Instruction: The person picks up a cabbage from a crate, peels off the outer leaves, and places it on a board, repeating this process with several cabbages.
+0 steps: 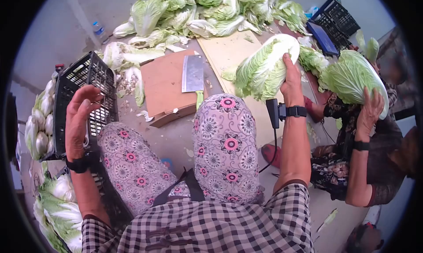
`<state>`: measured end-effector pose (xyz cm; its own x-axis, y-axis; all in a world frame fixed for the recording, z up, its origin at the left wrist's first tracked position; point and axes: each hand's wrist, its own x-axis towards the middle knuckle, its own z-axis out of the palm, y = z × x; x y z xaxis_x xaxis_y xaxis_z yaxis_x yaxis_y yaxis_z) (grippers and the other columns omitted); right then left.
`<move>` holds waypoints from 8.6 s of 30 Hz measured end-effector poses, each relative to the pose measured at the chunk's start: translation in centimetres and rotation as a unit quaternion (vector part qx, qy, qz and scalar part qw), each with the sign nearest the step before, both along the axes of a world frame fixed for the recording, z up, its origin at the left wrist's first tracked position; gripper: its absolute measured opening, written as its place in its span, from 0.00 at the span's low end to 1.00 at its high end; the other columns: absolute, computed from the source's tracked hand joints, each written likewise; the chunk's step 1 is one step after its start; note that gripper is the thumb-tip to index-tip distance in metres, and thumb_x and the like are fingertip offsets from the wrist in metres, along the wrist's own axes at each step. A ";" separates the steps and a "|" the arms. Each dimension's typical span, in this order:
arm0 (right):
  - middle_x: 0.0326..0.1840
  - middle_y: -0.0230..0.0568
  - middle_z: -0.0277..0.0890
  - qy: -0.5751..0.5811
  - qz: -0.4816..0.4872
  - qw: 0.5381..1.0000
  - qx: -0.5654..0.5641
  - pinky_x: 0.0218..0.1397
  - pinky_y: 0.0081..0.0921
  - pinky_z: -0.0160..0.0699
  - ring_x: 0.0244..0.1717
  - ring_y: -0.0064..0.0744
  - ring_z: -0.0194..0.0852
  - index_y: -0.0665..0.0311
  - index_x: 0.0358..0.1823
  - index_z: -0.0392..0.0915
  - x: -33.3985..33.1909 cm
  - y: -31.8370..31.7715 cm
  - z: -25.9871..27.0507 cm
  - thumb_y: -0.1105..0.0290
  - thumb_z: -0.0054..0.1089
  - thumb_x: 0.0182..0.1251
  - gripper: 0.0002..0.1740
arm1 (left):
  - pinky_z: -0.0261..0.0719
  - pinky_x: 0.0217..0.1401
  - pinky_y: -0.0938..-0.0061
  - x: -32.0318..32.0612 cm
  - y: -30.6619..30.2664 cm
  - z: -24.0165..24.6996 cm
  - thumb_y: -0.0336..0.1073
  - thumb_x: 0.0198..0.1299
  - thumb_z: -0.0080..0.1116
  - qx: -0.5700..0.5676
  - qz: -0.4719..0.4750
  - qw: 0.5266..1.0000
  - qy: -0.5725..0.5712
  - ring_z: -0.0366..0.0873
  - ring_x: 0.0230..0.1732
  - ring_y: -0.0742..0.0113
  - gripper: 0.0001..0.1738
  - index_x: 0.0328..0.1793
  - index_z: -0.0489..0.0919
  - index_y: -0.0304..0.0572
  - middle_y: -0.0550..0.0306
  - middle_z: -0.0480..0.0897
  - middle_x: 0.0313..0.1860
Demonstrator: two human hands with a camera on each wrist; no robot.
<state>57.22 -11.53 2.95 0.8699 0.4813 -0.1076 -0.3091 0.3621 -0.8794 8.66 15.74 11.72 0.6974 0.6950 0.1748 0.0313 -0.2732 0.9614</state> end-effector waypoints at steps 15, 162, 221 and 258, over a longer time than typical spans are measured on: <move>0.62 0.45 0.62 0.002 0.030 0.899 -0.437 0.53 0.41 0.70 0.59 0.46 0.63 0.60 0.65 0.60 -0.1 -6.7 -11.1 0.55 0.59 0.60 0.34 | 0.74 0.50 0.78 -2.7 2.8 -2.0 0.42 0.60 0.55 -0.045 0.044 0.998 0.029 0.76 0.49 0.70 0.23 0.59 0.71 0.37 0.54 0.77 0.52; 0.49 0.49 0.74 -0.047 0.025 0.994 0.093 0.46 0.35 0.83 0.45 0.40 0.78 0.74 0.57 0.63 -5.7 3.4 1.1 0.72 0.60 0.61 0.25 | 0.73 0.50 0.76 3.5 -9.6 2.6 0.45 0.58 0.58 -0.010 -0.019 0.998 -0.054 0.74 0.52 0.68 0.26 0.58 0.72 0.35 0.54 0.77 0.52; 0.43 0.44 0.78 -0.063 0.451 0.889 0.047 0.47 0.26 0.79 0.40 0.30 0.78 0.69 0.53 0.70 -33.3 14.6 8.7 0.66 0.49 0.69 0.16 | 0.72 0.58 0.69 -24.3 14.2 -11.0 0.36 0.50 0.63 0.070 0.071 0.916 0.390 0.75 0.54 0.58 0.30 0.59 0.71 0.33 0.45 0.78 0.52; 0.46 0.47 0.75 -0.141 0.441 0.884 -0.064 0.46 0.24 0.76 0.39 0.28 0.77 0.72 0.54 0.67 -32.8 17.1 9.5 0.68 0.54 0.64 0.21 | 0.74 0.38 0.78 -20.4 17.9 -2.9 0.43 0.45 0.67 0.072 0.313 0.947 -0.004 0.74 0.39 0.73 0.32 0.57 0.73 0.39 0.62 0.78 0.42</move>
<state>24.46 5.58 12.41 0.1636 0.9854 -0.0481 -0.1836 -0.0175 -0.9828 -11.70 33.61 8.84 0.1541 0.9404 0.3033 0.2227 -0.3321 0.9166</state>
